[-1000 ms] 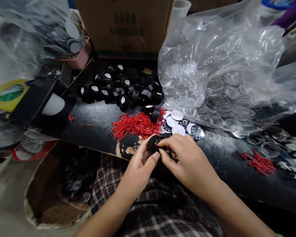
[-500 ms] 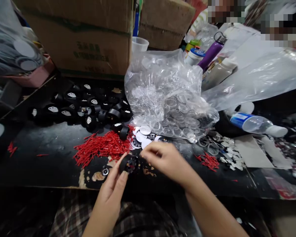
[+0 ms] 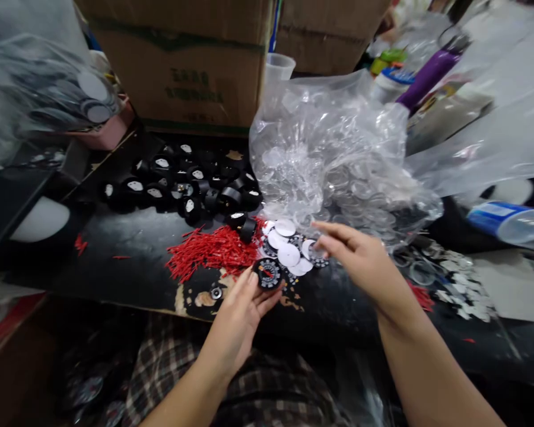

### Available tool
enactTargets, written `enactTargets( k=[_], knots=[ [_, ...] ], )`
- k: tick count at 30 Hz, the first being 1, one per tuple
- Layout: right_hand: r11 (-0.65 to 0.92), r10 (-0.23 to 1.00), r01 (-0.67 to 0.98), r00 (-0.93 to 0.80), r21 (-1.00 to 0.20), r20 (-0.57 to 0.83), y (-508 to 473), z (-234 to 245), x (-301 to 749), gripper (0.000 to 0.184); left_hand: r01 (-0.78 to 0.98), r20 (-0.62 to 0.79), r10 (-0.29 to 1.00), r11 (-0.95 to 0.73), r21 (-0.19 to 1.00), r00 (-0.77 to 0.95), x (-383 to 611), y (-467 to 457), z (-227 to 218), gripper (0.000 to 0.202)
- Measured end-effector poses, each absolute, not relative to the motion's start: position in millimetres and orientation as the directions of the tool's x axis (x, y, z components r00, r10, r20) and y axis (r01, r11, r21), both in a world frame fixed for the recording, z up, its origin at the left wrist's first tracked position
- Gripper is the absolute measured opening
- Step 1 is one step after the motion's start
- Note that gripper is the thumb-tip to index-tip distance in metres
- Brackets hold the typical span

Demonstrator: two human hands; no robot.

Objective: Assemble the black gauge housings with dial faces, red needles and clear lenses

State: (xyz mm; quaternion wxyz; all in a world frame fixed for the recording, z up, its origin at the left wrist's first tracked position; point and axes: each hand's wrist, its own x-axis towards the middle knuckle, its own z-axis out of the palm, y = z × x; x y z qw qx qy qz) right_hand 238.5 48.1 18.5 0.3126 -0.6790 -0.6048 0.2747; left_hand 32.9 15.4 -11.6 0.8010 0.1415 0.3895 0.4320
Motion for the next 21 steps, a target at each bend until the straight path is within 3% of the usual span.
enactTargets(
  k=[2, 4, 6, 11, 14, 17, 21],
  knots=[
    [0.02, 0.998, 0.562, -0.063, -0.827, -0.019, 29.5, 22.5, 206.5, 0.031, -0.585, -0.486, 0.798, 0.596, 0.549, 0.357, 31.8, 14.1, -11.7, 0.032],
    [0.114, 0.991, 0.545, -0.12, -0.831, 0.057, 17.0, 22.9, 179.9, 0.031, -0.57, -0.459, 0.818, 0.572, 0.59, 0.345, 30.6, 12.7, -12.7, 0.031],
    [0.163, 0.986, 0.574, -0.127, -0.803, 0.11, 11.8, 21.2, 164.2, 0.032, -0.535, -0.43, 0.849, 0.528, 0.66, 0.307, 28.6, 11.7, -14.4, 0.03],
    [0.14, 0.99, 0.616, -0.112, -0.775, 0.09, 18.3, 21.1, 159.6, 0.024, -0.422, -0.353, 0.888, 0.451, 0.786, 0.294, 21.6, 7.1, -16.9, 0.035],
    [0.135, 0.99, 0.726, -0.076, -0.674, 0.118, 23.0, 23.3, 157.2, 0.038, -0.351, -0.279, 0.905, 0.386, 0.853, 0.32, 19.2, 2.3, -14.6, 0.038],
    [0.191, 0.977, 0.785, -0.091, -0.589, 0.195, 24.8, 21.4, 149.5, 0.04, -0.288, -0.223, 0.917, 0.323, 0.902, 0.33, 20.1, 1.2, -10.6, 0.038],
    [0.235, 0.962, 0.741, -0.086, -0.629, 0.259, 24.8, 15.3, 138.9, 0.039, -0.234, -0.234, 0.923, 0.311, 0.921, 0.307, 16.3, 2.4, -7.9, 0.037]
  ],
)
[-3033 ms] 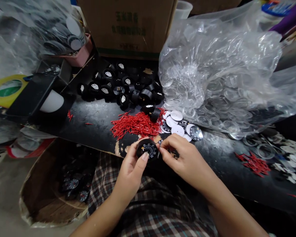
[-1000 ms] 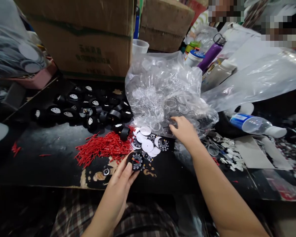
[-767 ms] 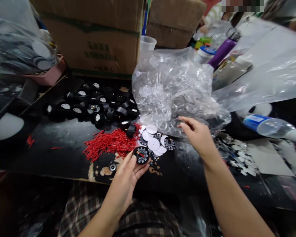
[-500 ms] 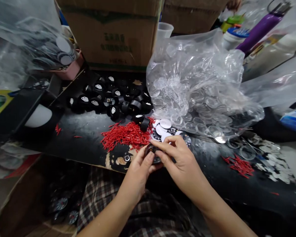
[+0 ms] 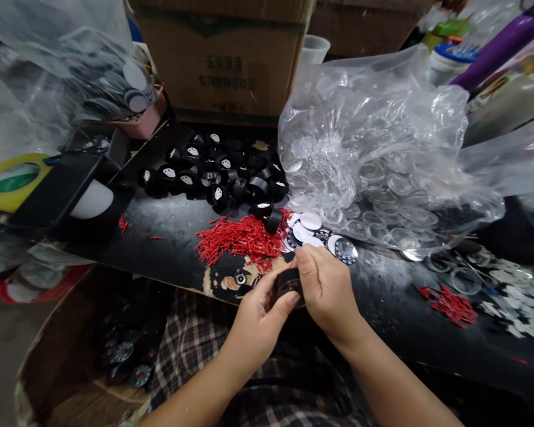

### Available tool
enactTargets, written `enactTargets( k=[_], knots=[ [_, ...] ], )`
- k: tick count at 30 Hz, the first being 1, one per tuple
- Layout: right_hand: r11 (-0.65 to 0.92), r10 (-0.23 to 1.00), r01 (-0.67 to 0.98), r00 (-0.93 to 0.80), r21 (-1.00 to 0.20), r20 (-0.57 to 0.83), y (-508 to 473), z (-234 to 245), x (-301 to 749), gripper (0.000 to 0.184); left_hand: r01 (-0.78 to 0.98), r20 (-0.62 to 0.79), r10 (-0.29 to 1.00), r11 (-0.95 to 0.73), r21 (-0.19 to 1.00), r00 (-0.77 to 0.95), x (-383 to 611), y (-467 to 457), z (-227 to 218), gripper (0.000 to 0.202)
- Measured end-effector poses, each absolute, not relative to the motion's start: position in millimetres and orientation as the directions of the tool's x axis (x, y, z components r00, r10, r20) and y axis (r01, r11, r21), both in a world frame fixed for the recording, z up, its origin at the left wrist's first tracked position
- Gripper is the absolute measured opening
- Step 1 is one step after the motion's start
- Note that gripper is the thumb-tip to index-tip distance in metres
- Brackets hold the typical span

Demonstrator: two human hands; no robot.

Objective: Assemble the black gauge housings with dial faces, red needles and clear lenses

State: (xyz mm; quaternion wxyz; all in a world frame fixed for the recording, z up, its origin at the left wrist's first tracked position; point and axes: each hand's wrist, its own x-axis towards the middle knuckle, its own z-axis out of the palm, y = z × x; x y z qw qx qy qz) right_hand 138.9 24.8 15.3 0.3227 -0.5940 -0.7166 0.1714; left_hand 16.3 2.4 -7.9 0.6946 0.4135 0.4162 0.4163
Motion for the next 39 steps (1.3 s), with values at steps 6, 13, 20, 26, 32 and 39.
enactTargets(
  k=[6, 13, 20, 26, 32, 39],
  knots=[
    [0.177, 0.966, 0.578, -0.256, -0.797, 0.029, 22.3, 13.7, 147.9, 0.028, 0.018, -0.43, 0.903, 0.43, 0.902, -0.024, -72.0, -35.7, -19.7, 0.035],
    [0.209, 0.93, 0.533, -0.366, -0.82, -0.001, 25.7, 14.2, 131.6, 0.024, 0.664, 0.11, 0.967, 0.075, 0.744, -0.232, -128.5, -3.4, -12.0, 0.038],
    [0.202, 0.93, 0.601, -0.365, -0.773, -0.04, 9.6, 22.2, 136.2, 0.022, 0.707, 0.117, 0.989, -0.019, 0.707, -0.09, -74.5, 144.9, -6.2, 0.062],
    [0.084, 0.98, 0.711, -0.184, -0.698, -0.07, 13.4, 13.1, 174.6, 0.022, 0.343, -0.01, 0.998, 0.032, 0.939, -0.068, -71.9, 134.7, 0.4, 0.057],
    [-0.008, 1.0, 0.918, 0.011, -0.397, 0.005, 44.4, -7.0, 203.2, 0.032, -0.191, -0.292, 0.952, 0.305, 0.933, 0.094, -51.3, 41.7, 10.7, 0.039],
    [-0.047, 0.998, 0.696, 0.054, -0.716, -0.013, 26.1, 2.7, 183.2, 0.015, -0.558, -0.545, 0.8, 0.579, 0.594, 0.25, -9.0, 10.6, 4.6, 0.028]
  ],
)
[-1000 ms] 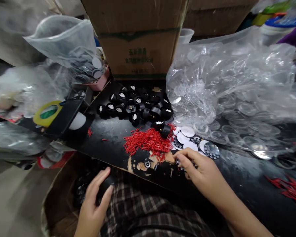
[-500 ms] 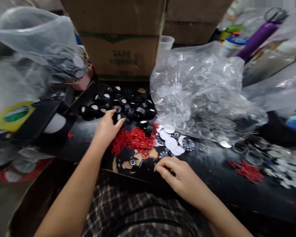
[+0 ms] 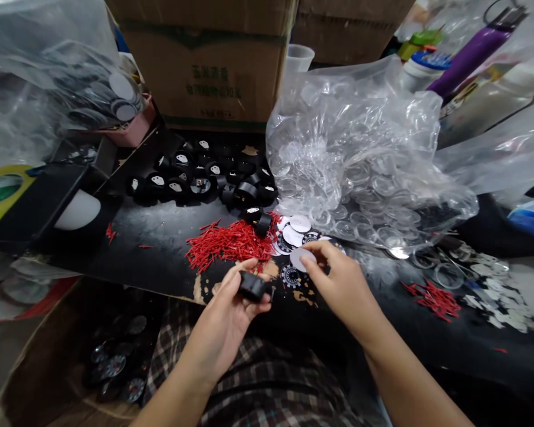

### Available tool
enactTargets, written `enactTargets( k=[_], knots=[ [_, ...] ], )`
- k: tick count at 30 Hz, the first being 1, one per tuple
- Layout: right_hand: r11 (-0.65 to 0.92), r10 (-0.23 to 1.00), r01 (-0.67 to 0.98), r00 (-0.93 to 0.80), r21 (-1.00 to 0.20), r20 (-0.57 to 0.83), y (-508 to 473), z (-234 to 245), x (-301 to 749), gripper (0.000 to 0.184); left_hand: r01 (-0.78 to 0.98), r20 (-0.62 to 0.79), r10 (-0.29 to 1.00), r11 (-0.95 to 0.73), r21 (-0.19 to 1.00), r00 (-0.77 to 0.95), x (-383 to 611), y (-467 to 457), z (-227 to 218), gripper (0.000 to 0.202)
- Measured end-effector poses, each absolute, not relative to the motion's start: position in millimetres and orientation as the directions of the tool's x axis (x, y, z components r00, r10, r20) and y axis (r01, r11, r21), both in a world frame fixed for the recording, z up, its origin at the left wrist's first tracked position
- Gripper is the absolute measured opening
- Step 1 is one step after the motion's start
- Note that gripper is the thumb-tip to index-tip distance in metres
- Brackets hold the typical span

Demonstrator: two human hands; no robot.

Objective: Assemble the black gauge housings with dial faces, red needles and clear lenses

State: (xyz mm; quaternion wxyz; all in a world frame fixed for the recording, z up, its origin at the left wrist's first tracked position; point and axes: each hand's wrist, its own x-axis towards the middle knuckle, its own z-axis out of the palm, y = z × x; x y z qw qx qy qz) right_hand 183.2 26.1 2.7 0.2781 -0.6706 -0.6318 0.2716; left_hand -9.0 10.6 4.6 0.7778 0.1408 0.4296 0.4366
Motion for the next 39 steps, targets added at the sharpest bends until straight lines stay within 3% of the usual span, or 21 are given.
enactTargets(
  k=[3, 6, 8, 12, 18, 22, 27, 39],
  knots=[
    [0.049, 0.997, 0.593, -0.077, -0.804, 0.004, 16.2, 7.9, 167.2, 0.024, -0.659, -0.571, 0.788, 0.558, 0.504, 0.23, 6.5, 15.7, 3.2, 0.024],
    [-0.047, 0.986, 0.421, -0.128, -0.906, -0.11, 14.5, 8.7, 162.0, 0.037, -0.699, -0.555, 0.804, 0.522, 0.488, 0.213, 12.8, 17.3, 1.4, 0.017],
    [-0.109, 0.979, 0.374, -0.122, -0.921, -0.166, 15.9, 8.4, 164.8, 0.034, -0.7, -0.555, 0.798, 0.536, 0.472, 0.236, 12.4, 15.7, 0.3, 0.017],
    [-0.107, 0.989, 0.44, -0.042, -0.892, -0.14, 17.6, 13.2, 170.9, 0.01, -0.66, -0.552, 0.8, 0.548, 0.514, 0.235, 11.3, 10.9, -1.7, 0.021],
    [-0.051, 0.999, 0.441, 0.016, -0.896, -0.049, 18.8, 24.1, 157.6, 0.01, -0.612, -0.523, 0.82, 0.541, 0.578, 0.231, 19.8, 2.8, -1.8, 0.027],
    [-0.117, 0.992, 0.474, 0.015, -0.873, -0.125, 20.7, 22.1, 155.6, 0.01, -0.552, -0.476, 0.85, 0.515, 0.656, 0.227, 20.9, -1.8, -4.7, 0.026],
    [-0.233, 0.971, 0.339, 0.035, -0.911, -0.235, 20.2, 18.4, 160.7, 0.017, -0.519, -0.456, 0.856, 0.512, 0.684, 0.243, 18.8, -2.0, -8.5, 0.028],
    [-0.198, 0.961, 0.47, -0.08, -0.86, -0.265, 18.8, 18.3, 171.1, 0.018, -0.456, -0.439, 0.845, 0.535, 0.712, 0.306, 15.4, -4.1, -11.7, 0.029]
  ],
)
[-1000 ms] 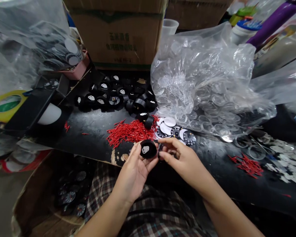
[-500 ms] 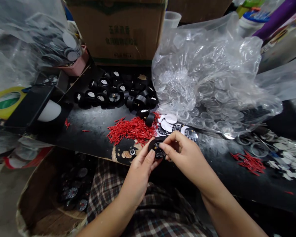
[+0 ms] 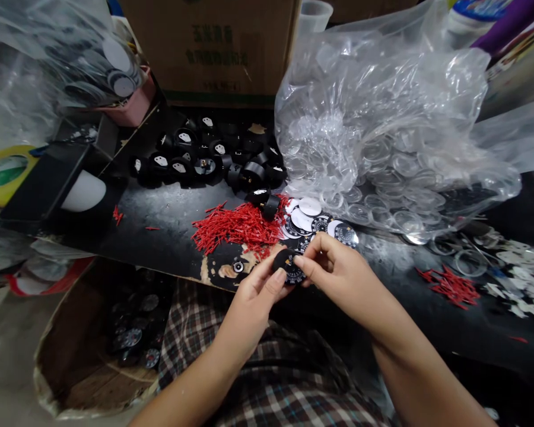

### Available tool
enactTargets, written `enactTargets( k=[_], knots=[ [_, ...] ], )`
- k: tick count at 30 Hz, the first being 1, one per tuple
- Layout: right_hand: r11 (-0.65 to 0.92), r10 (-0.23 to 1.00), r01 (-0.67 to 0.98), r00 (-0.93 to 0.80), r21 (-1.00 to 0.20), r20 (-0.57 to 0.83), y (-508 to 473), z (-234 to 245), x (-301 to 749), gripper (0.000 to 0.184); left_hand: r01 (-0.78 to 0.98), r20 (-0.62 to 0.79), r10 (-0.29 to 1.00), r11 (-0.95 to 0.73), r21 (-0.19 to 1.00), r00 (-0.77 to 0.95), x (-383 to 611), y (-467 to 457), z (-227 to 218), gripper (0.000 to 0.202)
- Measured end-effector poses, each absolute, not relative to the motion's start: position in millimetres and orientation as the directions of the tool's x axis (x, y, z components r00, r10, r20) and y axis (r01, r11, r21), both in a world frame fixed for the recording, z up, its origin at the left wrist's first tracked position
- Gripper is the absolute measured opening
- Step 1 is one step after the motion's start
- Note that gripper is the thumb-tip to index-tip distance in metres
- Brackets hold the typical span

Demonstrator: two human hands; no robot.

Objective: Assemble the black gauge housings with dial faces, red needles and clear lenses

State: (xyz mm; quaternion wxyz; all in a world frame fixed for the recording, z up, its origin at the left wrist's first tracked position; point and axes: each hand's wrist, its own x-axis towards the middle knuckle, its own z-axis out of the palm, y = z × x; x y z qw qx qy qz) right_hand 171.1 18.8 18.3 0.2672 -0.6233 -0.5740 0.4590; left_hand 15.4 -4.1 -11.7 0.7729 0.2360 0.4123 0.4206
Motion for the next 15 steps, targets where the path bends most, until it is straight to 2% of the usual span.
enactTargets(
  k=[4, 9, 12, 15],
  knots=[
    [-0.159, 0.973, 0.534, -0.056, -0.831, -0.223, 16.3, 15.9, 169.4, 0.02, -0.467, -0.451, 0.854, 0.519, 0.716, 0.258, 19.1, -5.4, -11.8, 0.031],
    [-0.146, 0.975, 0.509, -0.071, -0.848, -0.211, -0.9, 12.8, 165.0, 0.008, -0.422, -0.503, 0.831, 0.554, 0.718, 0.236, 17.1, -11.1, -13.9, 0.027],
    [-0.092, 0.962, 0.497, -0.179, -0.863, -0.206, -4.9, 15.1, 161.6, 0.01, -0.346, -0.488, 0.838, 0.545, 0.764, 0.242, 5.2, -15.7, -16.1, 0.027],
    [0.048, 0.943, 0.569, -0.296, -0.821, -0.151, 5.4, 16.9, 153.8, 0.013, -0.339, -0.48, 0.866, 0.498, 0.798, 0.143, -12.9, -17.8, -17.5, 0.026]
  ],
)
